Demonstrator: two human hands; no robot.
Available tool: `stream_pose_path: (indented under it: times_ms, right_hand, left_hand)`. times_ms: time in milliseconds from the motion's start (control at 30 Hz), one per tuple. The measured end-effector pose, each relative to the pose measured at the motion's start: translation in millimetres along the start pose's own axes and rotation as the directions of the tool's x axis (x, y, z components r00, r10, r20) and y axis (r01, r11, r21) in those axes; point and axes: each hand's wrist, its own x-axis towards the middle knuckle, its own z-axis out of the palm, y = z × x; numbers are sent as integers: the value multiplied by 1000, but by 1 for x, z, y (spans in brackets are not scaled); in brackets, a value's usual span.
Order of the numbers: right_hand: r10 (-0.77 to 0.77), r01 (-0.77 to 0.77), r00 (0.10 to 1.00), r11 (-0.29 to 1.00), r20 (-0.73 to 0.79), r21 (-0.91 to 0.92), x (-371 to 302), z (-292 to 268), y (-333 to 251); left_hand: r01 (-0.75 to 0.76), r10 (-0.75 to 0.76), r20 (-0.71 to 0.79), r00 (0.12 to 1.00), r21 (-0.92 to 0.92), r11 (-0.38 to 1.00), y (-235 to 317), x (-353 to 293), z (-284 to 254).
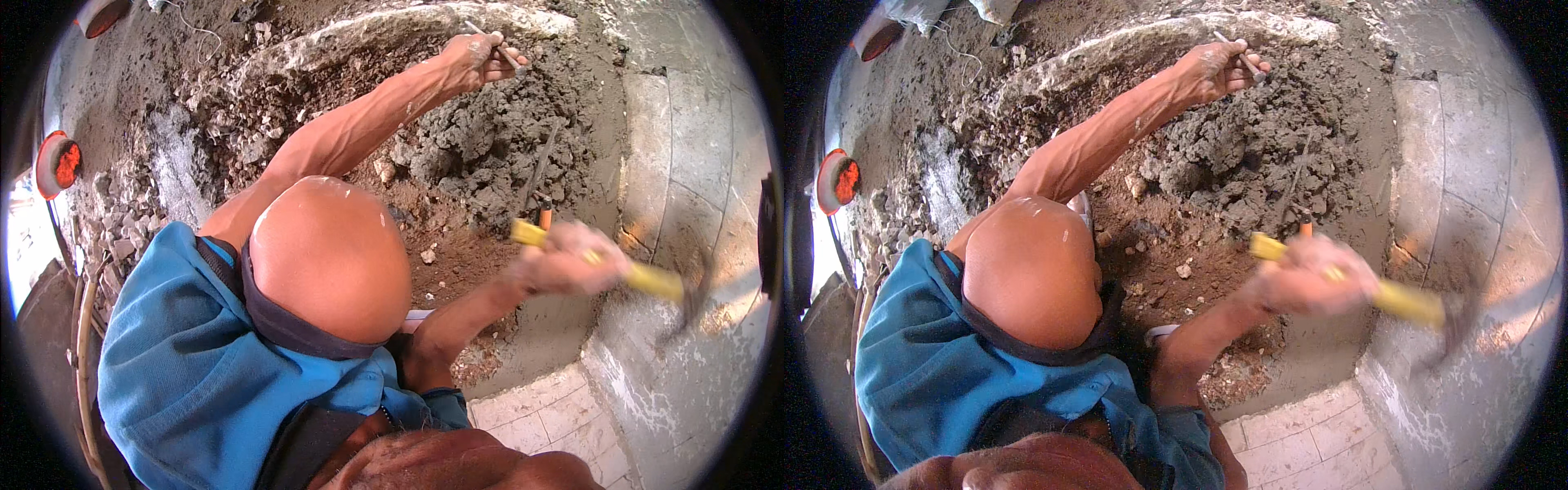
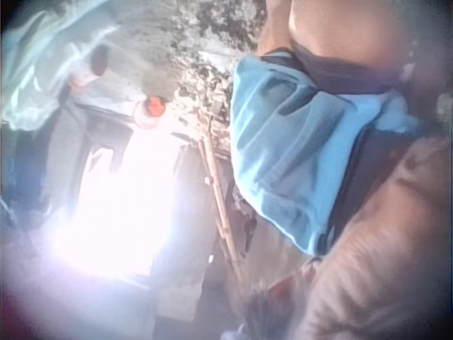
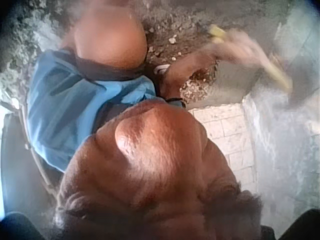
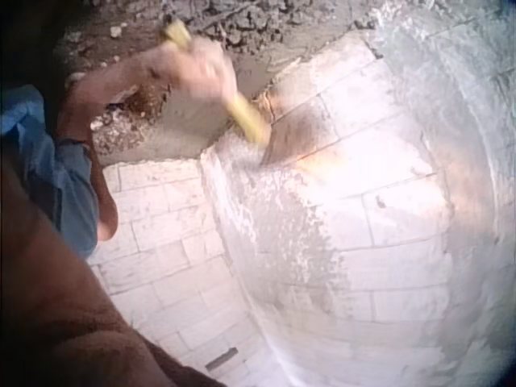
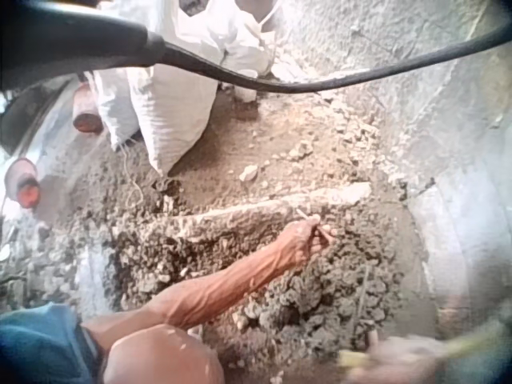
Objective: The person uses a hammer and a chisel to break up a pile of concrete on the ground. They repeatedly position the chisel on the concrete and strike it with the hammer to chip away at the material.
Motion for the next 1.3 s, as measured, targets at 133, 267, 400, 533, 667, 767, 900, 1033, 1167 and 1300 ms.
stream_pose_path:
  times_ms: [133,267,400,533,667,767,900,1033,1167,1300]
  right_hand:
    - [-475,432,800,880,-366,-196,-12,30,13]
    - [652,-294,744,516,147,-804,-110,31,103]
    - [261,-164,949,889,178,-427,-92,-22,133]
    - [505,-496,863,856,32,-144,-37,-16,61]
    - [508,-516,856,851,-99,-96,-36,-17,42]
    - [550,-549,835,834,4,-51,-41,-21,45]
    - [602,-599,792,798,102,-60,-53,-19,45]
    - [634,-633,758,772,152,-66,-61,-17,43]
    - [686,-690,707,722,173,-44,-71,-11,43]
    - [723,-730,660,682,204,-53,-76,-2,40]
  left_hand:
    - [36,-37,-66,997,-3,999,-16,-11,32]
    - [-69,54,-102,993,-143,987,-5,24,-27]
    - [-28,22,58,998,104,994,-6,-3,-33]
    - [53,-68,34,997,341,939,-13,-48,-8]
    - [-67,-9,152,988,490,869,-34,-48,-13]
    - [-42,-21,142,990,421,906,-19,-40,-20]
    - [-76,57,60,997,391,917,-12,-35,-25]
    - [-138,149,3,989,390,911,-28,-62,-18]
    - [-218,263,-61,963,398,891,-26,-81,-27]
    - [-101,126,-33,991,426,899,-28,-88,-41]
